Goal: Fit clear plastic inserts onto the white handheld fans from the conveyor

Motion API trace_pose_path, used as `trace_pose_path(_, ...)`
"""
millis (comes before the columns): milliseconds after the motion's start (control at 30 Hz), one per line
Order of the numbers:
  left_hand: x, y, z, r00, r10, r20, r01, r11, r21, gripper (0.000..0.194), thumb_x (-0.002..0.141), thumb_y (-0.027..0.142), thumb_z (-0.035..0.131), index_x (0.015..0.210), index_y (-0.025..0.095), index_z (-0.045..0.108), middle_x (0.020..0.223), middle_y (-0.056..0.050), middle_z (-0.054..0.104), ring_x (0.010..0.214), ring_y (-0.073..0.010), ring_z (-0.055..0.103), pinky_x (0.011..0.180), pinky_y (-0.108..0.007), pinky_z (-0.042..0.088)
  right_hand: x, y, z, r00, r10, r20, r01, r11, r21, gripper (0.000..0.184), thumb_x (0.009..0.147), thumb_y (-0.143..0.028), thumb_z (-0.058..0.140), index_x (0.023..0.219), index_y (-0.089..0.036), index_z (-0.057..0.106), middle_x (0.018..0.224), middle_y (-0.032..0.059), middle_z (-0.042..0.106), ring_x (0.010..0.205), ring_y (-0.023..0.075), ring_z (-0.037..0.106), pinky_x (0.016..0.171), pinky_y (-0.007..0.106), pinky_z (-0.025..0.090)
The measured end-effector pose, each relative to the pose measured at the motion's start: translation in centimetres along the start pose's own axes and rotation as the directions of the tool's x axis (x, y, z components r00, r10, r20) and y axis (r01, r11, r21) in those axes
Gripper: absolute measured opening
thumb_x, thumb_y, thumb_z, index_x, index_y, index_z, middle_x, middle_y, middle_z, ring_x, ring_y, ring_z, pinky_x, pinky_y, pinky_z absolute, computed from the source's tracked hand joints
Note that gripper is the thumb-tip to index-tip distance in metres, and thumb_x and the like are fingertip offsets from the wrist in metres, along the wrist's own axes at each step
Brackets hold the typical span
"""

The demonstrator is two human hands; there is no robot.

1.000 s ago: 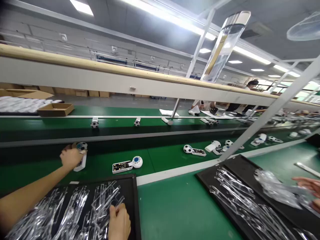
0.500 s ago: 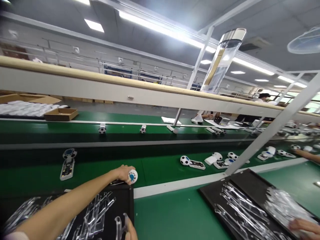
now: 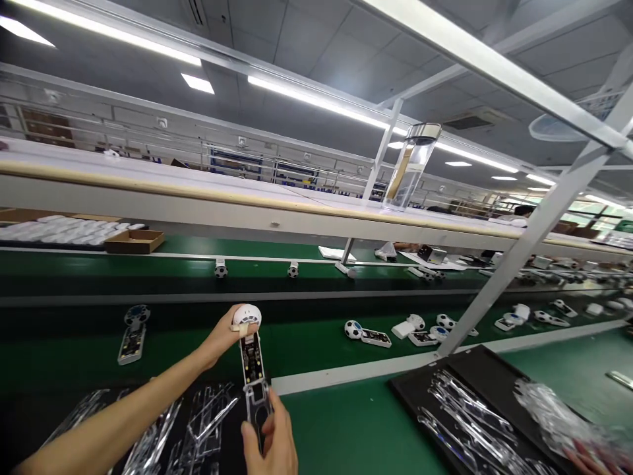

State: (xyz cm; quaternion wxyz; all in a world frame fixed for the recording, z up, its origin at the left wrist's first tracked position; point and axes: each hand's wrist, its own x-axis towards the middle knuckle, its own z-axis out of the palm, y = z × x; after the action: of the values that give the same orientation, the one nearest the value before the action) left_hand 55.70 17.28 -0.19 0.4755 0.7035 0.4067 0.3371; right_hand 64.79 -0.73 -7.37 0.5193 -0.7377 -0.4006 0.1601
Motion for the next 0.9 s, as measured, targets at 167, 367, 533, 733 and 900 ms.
trace_pose_path(167, -7.0, 3.7, -1.1, 0.974, -0.220, 0.043, 0.220, 0.897, -0.384, 0.049, 0.069, 0.052, 0.061, 0.105, 0.019, 0.051, 0.093, -0.004, 0.061, 0.083, -0.0196, 0.058, 0.066, -0.027, 0.045, 0.5, -5.2, 0.1, 0.931, -0.358, 0.067, 0.360, 0.876, -0.320, 0.049, 0.088, -0.052, 0.035, 0.129, -0.028, 0.045, 0.089, 0.0069, 0.050, 0.077, 0.0225, 0.056, 0.052, 0.028, 0.048)
trace_pose_path(367, -10.6, 6.5, -2.6, 0.935, -0.353, -0.016, 0.307, 0.833, -0.461, 0.057, 0.063, 0.053, 0.066, 0.104, 0.017, 0.050, 0.090, -0.006, 0.060, 0.077, -0.0187, 0.057, 0.061, -0.027, 0.043, -2.3, -5.4, 1.3, 0.909, -0.400, 0.120, 0.396, 0.732, -0.555, 0.053, 0.091, -0.044, 0.031, 0.141, -0.030, 0.024, 0.100, 0.0127, 0.054, 0.085, 0.0297, 0.057, 0.060, 0.039, 0.052)
trace_pose_path(533, -12.3, 6.2, -3.0, 0.941, -0.338, -0.022, 0.272, 0.793, -0.545, 0.067, 0.057, 0.055, 0.071, 0.109, 0.017, 0.051, 0.097, -0.008, 0.062, 0.085, -0.0206, 0.058, 0.068, -0.028, 0.045, -3.7, -5.6, 0.4, 0.940, -0.240, 0.243, 0.318, 0.874, -0.367, 0.055, 0.093, -0.046, 0.028, 0.142, -0.042, 0.003, 0.095, 0.0039, 0.059, 0.073, 0.0189, 0.062, 0.049, 0.024, 0.049)
trace_pose_path(733, -14.8, 3.4, -1.8, 0.918, -0.334, 0.215, 0.393, 0.686, -0.613, 0.066, 0.053, 0.054, 0.074, 0.106, 0.018, 0.059, 0.110, -0.010, 0.064, 0.105, -0.0270, 0.056, 0.077, -0.030, 0.048, -4.1, -6.9, -1.2, 0.889, -0.375, 0.264, 0.432, 0.878, -0.207, 0.048, 0.090, -0.048, 0.038, 0.136, -0.037, 0.034, 0.100, 0.0047, 0.059, 0.084, 0.0211, 0.058, 0.058, 0.027, 0.047)
trace_pose_path(900, -15.9, 3.7, -0.4, 0.955, -0.289, -0.065, 0.221, 0.841, -0.494, 0.054, 0.055, 0.055, 0.072, 0.094, 0.019, 0.062, 0.102, -0.008, 0.067, 0.099, -0.0265, 0.059, 0.085, -0.033, 0.047, -2.5, -6.6, 0.1, 0.998, 0.012, 0.054, -0.022, 0.981, 0.192, 0.050, 0.087, -0.056, 0.034, 0.109, -0.020, 0.061, 0.088, 0.0059, 0.064, 0.082, 0.0198, 0.059, 0.070, 0.028, 0.047)
